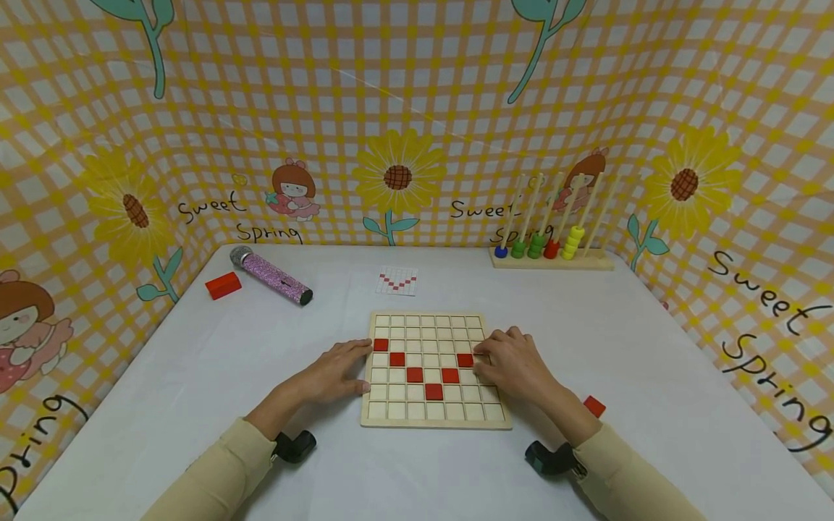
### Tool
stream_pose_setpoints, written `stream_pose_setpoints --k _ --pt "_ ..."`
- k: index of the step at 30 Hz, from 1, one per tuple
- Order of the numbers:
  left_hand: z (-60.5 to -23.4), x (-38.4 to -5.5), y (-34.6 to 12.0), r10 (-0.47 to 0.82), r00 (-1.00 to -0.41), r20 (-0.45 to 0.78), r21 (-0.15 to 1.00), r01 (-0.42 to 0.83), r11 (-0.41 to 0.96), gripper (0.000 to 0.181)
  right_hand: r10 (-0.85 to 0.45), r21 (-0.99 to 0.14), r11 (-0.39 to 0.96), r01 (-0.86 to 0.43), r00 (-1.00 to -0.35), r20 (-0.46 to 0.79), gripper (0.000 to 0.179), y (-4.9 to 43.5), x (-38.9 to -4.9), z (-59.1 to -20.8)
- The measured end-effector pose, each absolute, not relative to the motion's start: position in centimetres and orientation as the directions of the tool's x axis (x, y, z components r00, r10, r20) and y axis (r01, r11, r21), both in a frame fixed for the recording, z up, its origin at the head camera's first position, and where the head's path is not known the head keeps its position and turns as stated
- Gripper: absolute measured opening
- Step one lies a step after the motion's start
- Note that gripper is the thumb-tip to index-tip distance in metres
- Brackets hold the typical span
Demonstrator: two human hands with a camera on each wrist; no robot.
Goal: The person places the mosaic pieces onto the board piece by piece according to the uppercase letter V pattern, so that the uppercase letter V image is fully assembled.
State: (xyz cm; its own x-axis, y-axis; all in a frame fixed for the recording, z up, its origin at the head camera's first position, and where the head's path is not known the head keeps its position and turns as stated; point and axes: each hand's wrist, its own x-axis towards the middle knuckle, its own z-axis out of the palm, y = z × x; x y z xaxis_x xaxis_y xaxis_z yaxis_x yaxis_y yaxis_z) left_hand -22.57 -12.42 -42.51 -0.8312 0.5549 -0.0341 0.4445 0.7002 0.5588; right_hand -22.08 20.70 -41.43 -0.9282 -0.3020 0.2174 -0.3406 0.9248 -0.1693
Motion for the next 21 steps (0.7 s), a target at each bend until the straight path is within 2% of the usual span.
stream_pose_setpoints --k 12,21 --pt "-42.3 -22.5 -12.3 0.553 -0.833 -0.036 0.571 0.437 0.695 0.068 -0.286 -0.174 0.921 -0.348 -0.908 0.305 0.027 22.9 -20.4 -40.9" --pt "-42.3 -22.5 -12.4 0.55 -0.834 -0.042 0.566 0.433 0.701 0.067 -0.226 -0.205 0.931 -0.303 -0.917 0.33 0.029 25.1 -19.1 -40.7"
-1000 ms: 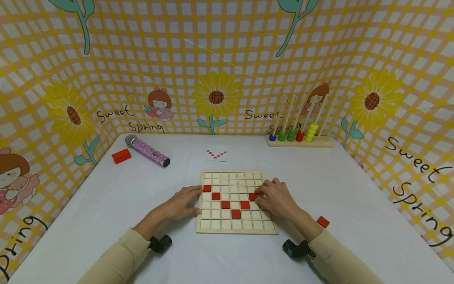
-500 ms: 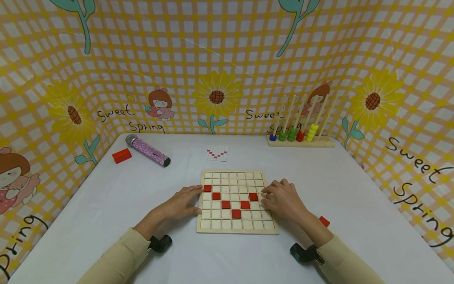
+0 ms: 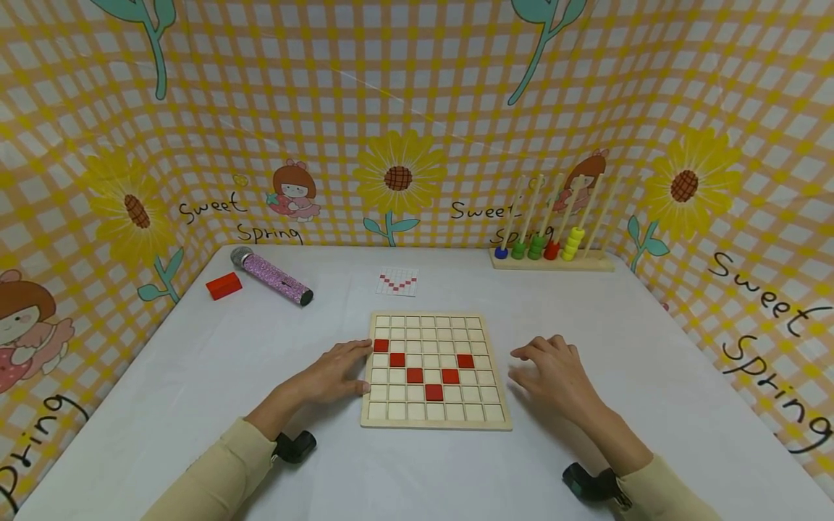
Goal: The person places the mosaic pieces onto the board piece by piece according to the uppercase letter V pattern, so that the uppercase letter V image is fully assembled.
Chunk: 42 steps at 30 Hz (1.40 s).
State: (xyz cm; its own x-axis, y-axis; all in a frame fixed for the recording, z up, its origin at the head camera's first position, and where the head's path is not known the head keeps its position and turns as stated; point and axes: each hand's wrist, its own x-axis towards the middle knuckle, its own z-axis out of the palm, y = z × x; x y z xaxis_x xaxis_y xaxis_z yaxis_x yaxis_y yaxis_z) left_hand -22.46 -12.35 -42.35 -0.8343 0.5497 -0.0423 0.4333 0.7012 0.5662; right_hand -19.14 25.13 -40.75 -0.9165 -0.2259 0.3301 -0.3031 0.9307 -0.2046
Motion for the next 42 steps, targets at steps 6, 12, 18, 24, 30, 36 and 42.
stream_pose_setpoints --k 6,12,18,24,30,36,42 --pt "-42.4 -22.5 -12.4 0.55 -0.834 -0.045 0.57 0.43 0.7 0.068 -0.217 -0.199 0.933 -0.301 -0.909 0.356 0.03 26.4 -18.3 -40.8" --pt "-42.4 -22.5 -12.4 0.553 -0.832 -0.039 0.568 0.437 0.698 0.068 -0.203 -0.199 0.935 -0.293 -0.904 0.377 0.03 27.8 -17.4 -40.5" --pt "-42.4 -22.5 -12.4 0.551 -0.833 -0.043 0.573 0.431 0.697 0.068 -0.188 -0.191 0.942 -0.275 -0.906 0.379 0.03 29.2 -16.4 -40.4" --pt "-42.4 -22.5 -12.3 0.551 -0.833 -0.042 0.567 0.434 0.7 0.067 -0.163 -0.201 0.949 -0.243 -0.924 0.346 0.032 30.5 -15.5 -40.4" --pt "-42.3 -22.5 -12.4 0.552 -0.833 -0.034 0.567 0.439 0.697 0.067 -0.145 -0.203 0.956 -0.213 -0.941 0.305 0.035 31.8 -14.6 -40.4" --pt "-42.2 -22.4 -12.3 0.547 -0.836 -0.044 0.574 0.427 0.699 0.068 -0.128 -0.196 0.961 -0.193 -0.945 0.3 0.034 32.9 -13.8 -40.6" --pt "-42.2 -22.4 -12.3 0.55 -0.834 -0.038 0.571 0.434 0.697 0.067 -0.105 -0.184 0.971 -0.151 -0.966 0.236 0.038 33.8 -13.4 -40.9"
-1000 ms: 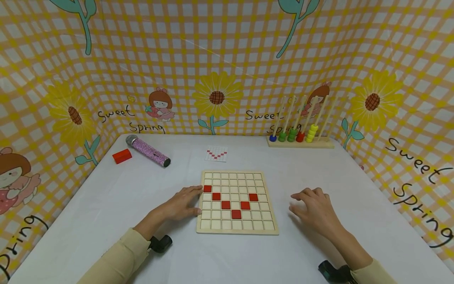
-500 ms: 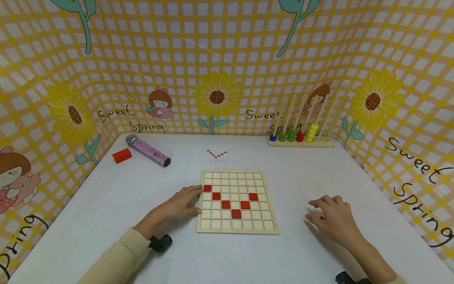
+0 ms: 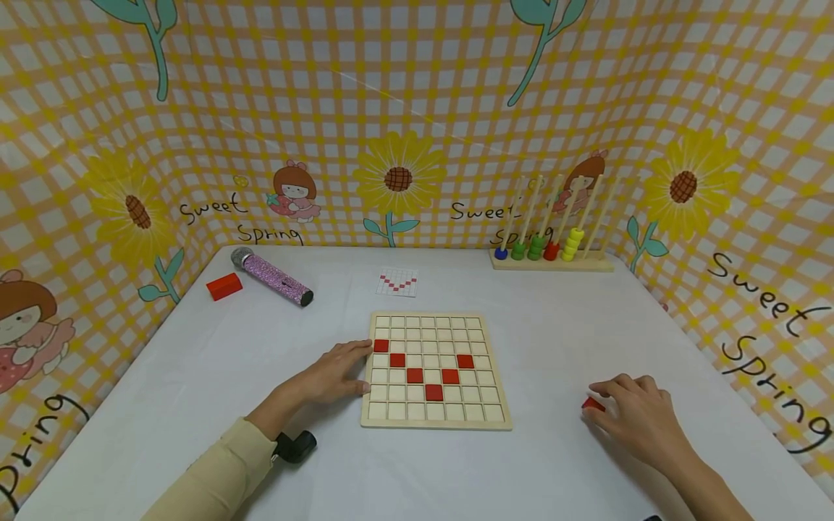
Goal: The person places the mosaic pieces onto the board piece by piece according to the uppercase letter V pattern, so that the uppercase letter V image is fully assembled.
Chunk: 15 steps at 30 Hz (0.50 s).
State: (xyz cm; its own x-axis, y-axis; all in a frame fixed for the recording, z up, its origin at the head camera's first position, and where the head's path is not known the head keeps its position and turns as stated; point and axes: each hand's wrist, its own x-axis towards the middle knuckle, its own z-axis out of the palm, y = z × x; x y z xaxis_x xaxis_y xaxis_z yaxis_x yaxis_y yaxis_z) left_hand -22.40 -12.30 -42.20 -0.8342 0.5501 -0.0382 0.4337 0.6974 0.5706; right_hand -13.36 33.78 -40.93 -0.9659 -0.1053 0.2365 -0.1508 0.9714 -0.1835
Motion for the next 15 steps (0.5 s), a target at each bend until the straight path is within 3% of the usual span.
stream_pose_setpoints --k 15 --pt "-42.19 -22.46 -12.28 0.548 -0.835 -0.04 0.56 0.436 0.705 0.067 -0.081 -0.175 0.978 -0.11 -0.983 0.164 0.024 34.83 -13.11 -41.08"
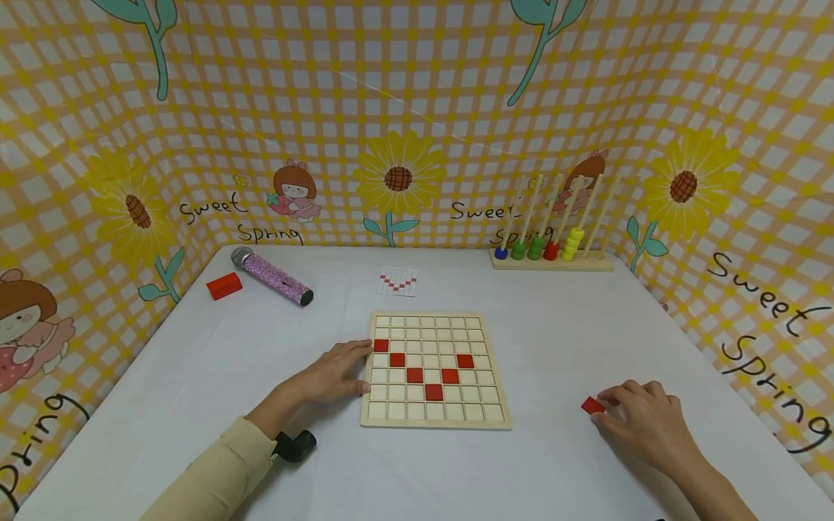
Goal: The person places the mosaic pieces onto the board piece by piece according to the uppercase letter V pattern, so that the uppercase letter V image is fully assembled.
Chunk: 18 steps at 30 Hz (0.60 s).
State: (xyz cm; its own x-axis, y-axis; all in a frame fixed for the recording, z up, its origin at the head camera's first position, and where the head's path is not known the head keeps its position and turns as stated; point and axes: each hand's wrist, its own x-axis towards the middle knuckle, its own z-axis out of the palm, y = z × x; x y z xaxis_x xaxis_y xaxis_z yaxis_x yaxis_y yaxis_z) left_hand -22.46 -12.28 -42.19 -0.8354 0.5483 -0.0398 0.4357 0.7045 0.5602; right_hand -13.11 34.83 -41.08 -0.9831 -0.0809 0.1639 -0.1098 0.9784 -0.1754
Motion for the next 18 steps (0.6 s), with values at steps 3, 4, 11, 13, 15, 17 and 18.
stream_pose_setpoints --k 3,4,11,13,15,17,18 --pt "-42.22 -22.44 -12.32 0.546 -0.837 -0.041 0.56 0.433 0.707 0.067 -0.078 -0.175 0.979 -0.107 -0.983 0.165 0.022 34.87 -13.12 -41.16" --pt "-42.21 -22.45 -12.32 0.545 -0.837 -0.042 0.561 0.432 0.707 0.067 -0.077 -0.174 0.979 -0.106 -0.983 0.164 0.021 34.88 -13.14 -41.16" --pt "-42.11 -22.43 -12.3 0.548 -0.835 -0.043 0.565 0.432 0.703 0.068 -0.074 -0.171 0.98 -0.1 -0.985 0.155 0.018 34.97 -13.21 -41.19" --pt "-42.09 -22.4 -12.28 0.549 -0.835 -0.044 0.566 0.432 0.702 0.068 -0.076 -0.171 0.98 -0.102 -0.985 0.156 0.017 35.0 -13.22 -41.19" --pt "-42.12 -22.4 -12.28 0.549 -0.835 -0.044 0.565 0.432 0.703 0.068 -0.078 -0.168 0.98 -0.104 -0.984 0.158 0.017 35.0 -13.23 -41.19" --pt "-42.14 -22.41 -12.27 0.549 -0.835 -0.045 0.566 0.431 0.703 0.068 -0.08 -0.165 0.981 -0.106 -0.984 0.161 0.017 34.98 -13.25 -41.16" --pt "-42.16 -22.43 -12.28 0.548 -0.835 -0.044 0.564 0.432 0.704 0.068 -0.081 -0.163 0.981 -0.107 -0.983 0.163 0.017 34.95 -13.25 -41.13"
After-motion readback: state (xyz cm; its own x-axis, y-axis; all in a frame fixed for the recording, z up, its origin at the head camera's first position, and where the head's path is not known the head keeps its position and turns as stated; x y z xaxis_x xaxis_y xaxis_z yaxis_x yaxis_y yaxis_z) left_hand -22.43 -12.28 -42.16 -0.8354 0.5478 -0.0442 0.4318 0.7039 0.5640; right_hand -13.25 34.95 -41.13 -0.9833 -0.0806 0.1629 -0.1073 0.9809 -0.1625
